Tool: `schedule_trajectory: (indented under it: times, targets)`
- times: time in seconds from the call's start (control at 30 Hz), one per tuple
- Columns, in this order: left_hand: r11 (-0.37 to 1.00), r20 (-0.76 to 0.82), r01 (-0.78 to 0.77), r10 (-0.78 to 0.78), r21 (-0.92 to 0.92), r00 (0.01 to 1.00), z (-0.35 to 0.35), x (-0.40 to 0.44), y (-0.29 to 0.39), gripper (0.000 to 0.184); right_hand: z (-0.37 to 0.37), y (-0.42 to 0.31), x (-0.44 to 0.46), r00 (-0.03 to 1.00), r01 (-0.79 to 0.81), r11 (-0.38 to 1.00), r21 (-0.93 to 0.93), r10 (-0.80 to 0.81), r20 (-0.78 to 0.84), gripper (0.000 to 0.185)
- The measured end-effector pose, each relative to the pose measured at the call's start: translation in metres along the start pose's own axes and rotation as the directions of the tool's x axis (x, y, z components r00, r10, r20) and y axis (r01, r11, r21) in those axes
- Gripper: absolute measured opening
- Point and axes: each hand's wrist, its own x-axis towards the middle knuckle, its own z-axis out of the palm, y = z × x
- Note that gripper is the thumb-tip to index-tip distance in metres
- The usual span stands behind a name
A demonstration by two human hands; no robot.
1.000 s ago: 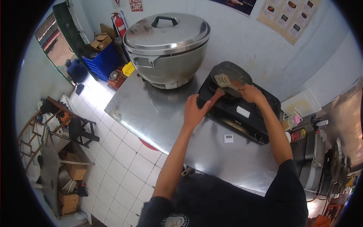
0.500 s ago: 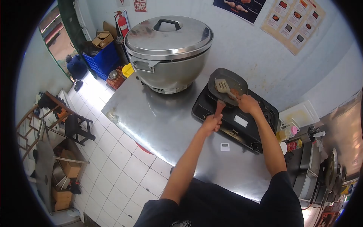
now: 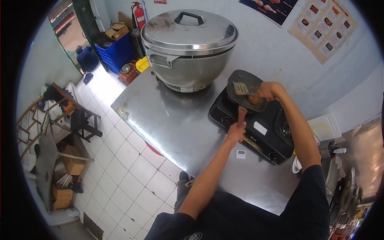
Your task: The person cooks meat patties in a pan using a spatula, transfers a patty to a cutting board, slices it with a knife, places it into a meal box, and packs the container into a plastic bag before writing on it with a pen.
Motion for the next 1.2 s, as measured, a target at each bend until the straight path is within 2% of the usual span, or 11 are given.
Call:
schedule_trajectory:
  times: [0.2, 0.3, 0.4, 0.43, 0.5, 0.57, 0.67, 0.83, 0.93, 1.03, 1.2]
  targets:
    - [1.0, -0.003, -0.01, 0.01, -0.014, 1.0, 0.0, 0.0, -0.002, 0.026, 0.001, 0.005, -0.006, 0.994, -0.077, 0.995, 0.062, 0.072, 0.081, 0.033]
    - [1.0, 0.009, -0.011, 0.011, -0.025, 1.0, -0.001, 0.002, -0.006, 0.026, 0.019, -0.012, -0.045, 0.987, 0.129, 0.989, -0.075, -0.135, -0.089, 0.033]
    - [1.0, -0.007, -0.014, 0.014, -0.018, 1.0, -0.003, 0.006, -0.006, 0.026, 0.062, 0.011, 0.0, 0.848, 0.343, 0.781, -0.521, -0.496, -0.187, 0.031]
    - [1.0, -0.011, -0.014, 0.013, -0.013, 1.0, -0.003, 0.006, -0.007, 0.026, 0.064, 0.005, -0.018, 0.934, 0.205, 0.955, -0.214, -0.256, -0.25, 0.032]
    - [1.0, -0.015, -0.012, 0.012, -0.011, 1.0, -0.001, 0.005, -0.007, 0.026, 0.064, 0.009, -0.014, 0.88, 0.279, 0.842, -0.462, -0.416, -0.228, 0.033]
    - [1.0, -0.015, -0.015, 0.014, -0.019, 1.0, 0.001, 0.003, -0.004, 0.026, 0.056, 0.008, -0.014, 0.896, 0.272, 0.843, -0.463, -0.398, -0.197, 0.033]
    - [0.999, -0.015, -0.008, 0.007, -0.032, 1.0, 0.001, 0.003, -0.003, 0.027, 0.016, -0.025, -0.06, 0.975, 0.149, 0.959, -0.241, -0.183, -0.124, 0.032]
    - [0.997, -0.03, -0.009, 0.007, -0.079, 1.0, 0.003, 0.008, -0.007, 0.027, 0.017, -0.013, -0.013, 0.969, 0.168, 0.909, -0.382, -0.224, -0.105, 0.031]
    - [0.998, -0.064, -0.019, 0.015, -0.064, 0.998, 0.009, 0.005, -0.012, 0.026, 0.033, 0.034, 0.024, 0.815, 0.349, 0.851, -0.393, -0.482, -0.321, 0.031]
    - [0.997, -0.082, -0.034, 0.028, -0.07, 0.996, 0.013, 0.006, -0.006, 0.026, 0.031, 0.048, -0.042, 0.78, 0.363, 0.92, -0.148, -0.387, -0.491, 0.033]
    - [0.997, -0.071, -0.042, 0.038, -0.068, 0.997, 0.01, 0.006, -0.008, 0.025, 0.066, 0.083, -0.046, 0.84, 0.249, 0.966, -0.075, -0.254, -0.478, 0.034]
